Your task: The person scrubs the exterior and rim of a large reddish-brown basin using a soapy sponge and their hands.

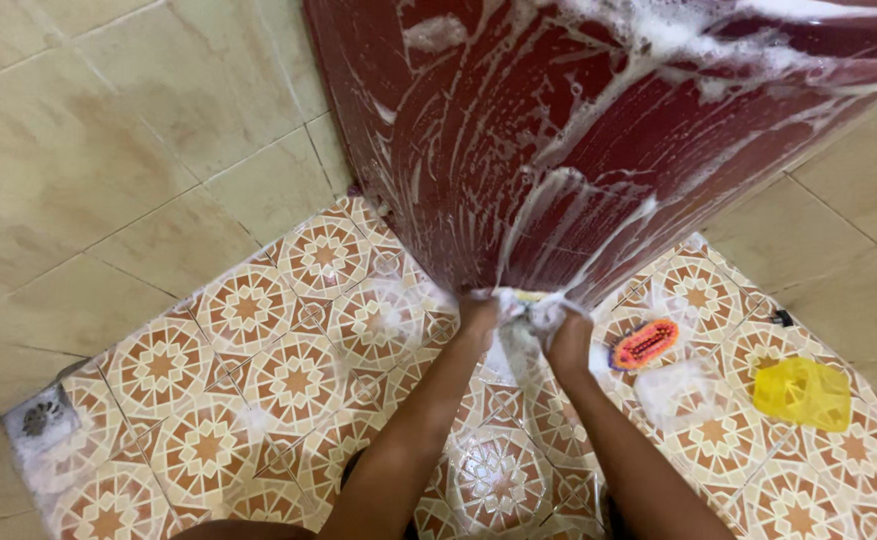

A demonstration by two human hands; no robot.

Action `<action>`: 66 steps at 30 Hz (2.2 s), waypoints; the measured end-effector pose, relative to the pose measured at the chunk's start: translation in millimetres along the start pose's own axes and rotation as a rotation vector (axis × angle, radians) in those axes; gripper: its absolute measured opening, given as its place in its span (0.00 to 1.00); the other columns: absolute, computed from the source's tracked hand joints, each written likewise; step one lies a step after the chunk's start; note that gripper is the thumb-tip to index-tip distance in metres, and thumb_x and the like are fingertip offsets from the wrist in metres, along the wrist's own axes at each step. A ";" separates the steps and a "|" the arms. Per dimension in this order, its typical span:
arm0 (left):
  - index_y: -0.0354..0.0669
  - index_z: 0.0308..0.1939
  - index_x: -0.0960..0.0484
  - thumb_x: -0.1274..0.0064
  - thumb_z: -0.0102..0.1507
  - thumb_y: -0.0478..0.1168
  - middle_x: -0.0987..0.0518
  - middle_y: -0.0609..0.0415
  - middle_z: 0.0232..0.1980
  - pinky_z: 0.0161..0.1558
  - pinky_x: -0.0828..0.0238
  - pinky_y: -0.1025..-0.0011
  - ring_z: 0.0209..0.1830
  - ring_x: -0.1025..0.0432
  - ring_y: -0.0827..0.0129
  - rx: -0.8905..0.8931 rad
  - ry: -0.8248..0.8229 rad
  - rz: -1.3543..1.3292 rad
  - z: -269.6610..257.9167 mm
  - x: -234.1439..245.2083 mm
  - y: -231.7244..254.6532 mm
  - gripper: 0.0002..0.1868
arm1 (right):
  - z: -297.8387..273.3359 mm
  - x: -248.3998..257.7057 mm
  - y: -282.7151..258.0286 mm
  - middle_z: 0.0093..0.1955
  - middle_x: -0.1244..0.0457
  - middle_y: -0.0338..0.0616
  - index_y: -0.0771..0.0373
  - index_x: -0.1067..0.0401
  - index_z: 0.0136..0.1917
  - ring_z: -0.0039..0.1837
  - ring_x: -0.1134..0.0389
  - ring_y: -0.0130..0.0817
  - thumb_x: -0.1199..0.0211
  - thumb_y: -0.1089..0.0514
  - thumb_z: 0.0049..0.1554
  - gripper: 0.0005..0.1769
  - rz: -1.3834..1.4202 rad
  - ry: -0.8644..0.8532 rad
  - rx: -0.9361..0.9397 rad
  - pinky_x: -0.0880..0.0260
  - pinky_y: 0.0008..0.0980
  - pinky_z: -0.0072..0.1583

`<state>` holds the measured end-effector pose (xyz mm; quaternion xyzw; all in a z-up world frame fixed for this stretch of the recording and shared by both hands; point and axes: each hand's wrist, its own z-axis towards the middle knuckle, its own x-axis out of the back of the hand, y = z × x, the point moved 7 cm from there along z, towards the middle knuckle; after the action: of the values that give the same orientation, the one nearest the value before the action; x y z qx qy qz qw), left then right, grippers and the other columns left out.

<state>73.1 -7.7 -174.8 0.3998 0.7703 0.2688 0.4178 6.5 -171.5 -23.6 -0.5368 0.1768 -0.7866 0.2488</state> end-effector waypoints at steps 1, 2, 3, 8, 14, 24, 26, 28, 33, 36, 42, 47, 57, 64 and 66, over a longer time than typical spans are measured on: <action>0.26 0.54 0.24 0.52 0.59 0.21 0.20 0.45 0.48 0.38 0.18 0.65 0.39 0.21 0.59 0.020 0.004 -0.011 3.8 4.6 -8.5 0.19 | -7.3 -15.4 14.0 0.38 0.33 0.62 0.69 0.25 0.41 0.42 0.31 0.60 0.31 0.64 0.46 0.09 0.002 -0.045 -0.032 0.29 0.48 0.48; 0.29 0.57 0.26 0.51 0.59 0.21 0.21 0.48 0.50 0.41 0.17 0.64 0.41 0.21 0.59 0.083 0.049 -0.037 5.0 10.5 -18.4 0.21 | -15.7 -29.5 26.6 0.39 0.33 0.62 0.69 0.25 0.42 0.43 0.30 0.59 0.31 0.64 0.45 0.11 0.030 -0.078 -0.073 0.29 0.47 0.49; 0.29 0.55 0.25 0.52 0.60 0.22 0.21 0.46 0.48 0.38 0.17 0.64 0.40 0.21 0.57 0.118 0.018 -0.079 4.0 9.9 -25.8 0.19 | -23.8 -43.2 37.9 0.40 0.32 0.62 0.69 0.26 0.43 0.44 0.30 0.59 0.31 0.64 0.44 0.12 0.057 -0.113 -0.112 0.28 0.47 0.50; 0.34 0.50 0.25 0.47 0.63 0.26 0.23 0.47 0.41 0.33 0.19 0.65 0.34 0.24 0.60 0.261 -0.031 -0.248 -8.6 9.6 -47.0 0.12 | -46.0 -85.5 65.0 0.46 0.33 0.64 0.71 0.29 0.51 0.50 0.31 0.62 0.27 0.59 0.40 0.26 0.121 -0.205 -0.041 0.30 0.50 0.53; 0.44 0.48 0.24 0.46 0.60 0.30 0.23 0.53 0.37 0.24 0.33 0.69 0.25 0.31 0.67 0.203 0.154 -0.231 -10.2 15.2 -47.1 0.14 | -53.0 -113.6 77.0 0.52 0.31 0.58 0.66 0.28 0.54 0.55 0.29 0.56 0.30 0.54 0.46 0.24 0.215 -0.399 -0.105 0.28 0.46 0.57; 0.38 0.55 0.24 0.48 0.55 0.27 0.22 0.50 0.45 0.35 0.31 0.71 0.36 0.28 0.67 0.121 0.407 -0.079 -22.9 48.1 -19.6 0.24 | -37.9 -142.0 36.1 0.60 0.32 0.55 0.66 0.30 0.63 0.62 0.29 0.46 0.35 0.50 0.54 0.27 0.432 -0.537 -0.272 0.30 0.42 0.63; 0.38 0.57 0.24 0.49 0.54 0.26 0.21 0.50 0.47 0.39 0.29 0.71 0.40 0.27 0.67 0.085 0.413 -0.103 -27.4 54.4 -7.5 0.25 | -36.4 -145.1 25.9 0.64 0.34 0.55 0.67 0.32 0.66 0.64 0.30 0.45 0.35 0.50 0.54 0.30 0.453 -0.580 -0.314 0.29 0.42 0.64; 0.39 0.59 0.24 0.50 0.54 0.25 0.21 0.50 0.50 0.43 0.27 0.72 0.44 0.25 0.66 0.028 0.399 -0.127 -28.8 54.8 16.7 0.27 | -23.4 -146.4 13.8 0.67 0.36 0.56 0.66 0.35 0.69 0.66 0.32 0.46 0.32 0.50 0.51 0.36 0.372 -0.638 -0.332 0.29 0.42 0.66; 0.41 0.62 0.24 0.52 0.54 0.23 0.19 0.49 0.57 0.53 0.22 0.73 0.54 0.22 0.65 -0.281 0.331 -0.065 -51.6 30.8 134.4 0.31 | 38.7 -80.8 -81.6 0.73 0.42 0.62 0.69 0.38 0.72 0.73 0.38 0.55 0.37 0.50 0.55 0.36 0.301 -0.562 -0.086 0.37 0.48 0.71; 0.39 0.61 0.22 0.47 0.56 0.24 0.19 0.47 0.57 0.57 0.25 0.71 0.56 0.23 0.63 -0.594 0.366 0.213 -90.0 5.2 225.5 0.28 | 77.5 -11.7 -162.0 0.72 0.42 0.66 0.71 0.36 0.70 0.74 0.41 0.58 0.35 0.49 0.54 0.36 0.208 -0.400 0.145 0.39 0.50 0.71; 0.41 0.65 0.25 0.37 0.61 0.38 0.20 0.44 0.59 0.57 0.19 0.67 0.55 0.20 0.60 -0.893 0.094 0.415 -177.9 -64.6 372.6 0.28 | 128.8 122.9 -285.9 0.70 0.39 0.61 0.75 0.38 0.71 0.71 0.36 0.47 0.38 0.64 0.52 0.34 0.481 -0.181 0.215 0.36 0.42 0.72; 0.38 0.63 0.20 0.37 0.62 0.35 0.22 0.38 0.65 0.64 0.26 0.60 0.62 0.23 0.52 -1.249 0.066 0.582 -201.3 -78.2 418.1 0.25 | 149.1 126.0 -302.6 0.70 0.37 0.56 0.74 0.36 0.71 0.72 0.36 0.43 0.41 0.68 0.53 0.32 0.741 -0.180 0.233 0.38 0.39 0.74; 0.32 0.46 0.19 0.49 0.54 0.34 0.16 0.39 0.43 0.47 0.23 0.57 0.44 0.19 0.48 -0.656 0.091 0.615 5.6 33.5 270.1 0.17 | 114.0 -93.7 -151.0 0.57 0.30 0.57 0.67 0.33 0.70 0.55 0.30 0.42 0.42 0.58 0.60 0.26 0.687 -0.469 -0.208 0.30 0.39 0.53; 0.33 0.51 0.19 0.48 0.54 0.44 0.20 0.32 0.52 0.57 0.27 0.53 0.55 0.25 0.42 -0.421 0.092 0.968 80.0 87.9 142.7 0.24 | 52.2 -227.8 -47.3 0.62 0.35 0.45 0.59 0.36 0.69 0.60 0.33 0.35 0.39 0.58 0.59 0.25 0.831 -0.562 -0.459 0.28 0.35 0.58; 0.32 0.56 0.22 0.45 0.55 0.45 0.21 0.31 0.55 0.57 0.28 0.54 0.56 0.25 0.43 -0.400 0.074 0.937 76.4 94.8 127.9 0.29 | 42.6 -241.9 -45.7 0.62 0.33 0.50 0.63 0.30 0.67 0.61 0.33 0.36 0.38 0.57 0.61 0.22 0.784 -0.601 -0.330 0.29 0.35 0.60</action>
<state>157.4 146.5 -158.4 0.6046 0.4560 0.5837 0.2931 109.5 5.8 -166.3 -0.6646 0.4070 -0.4070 0.4765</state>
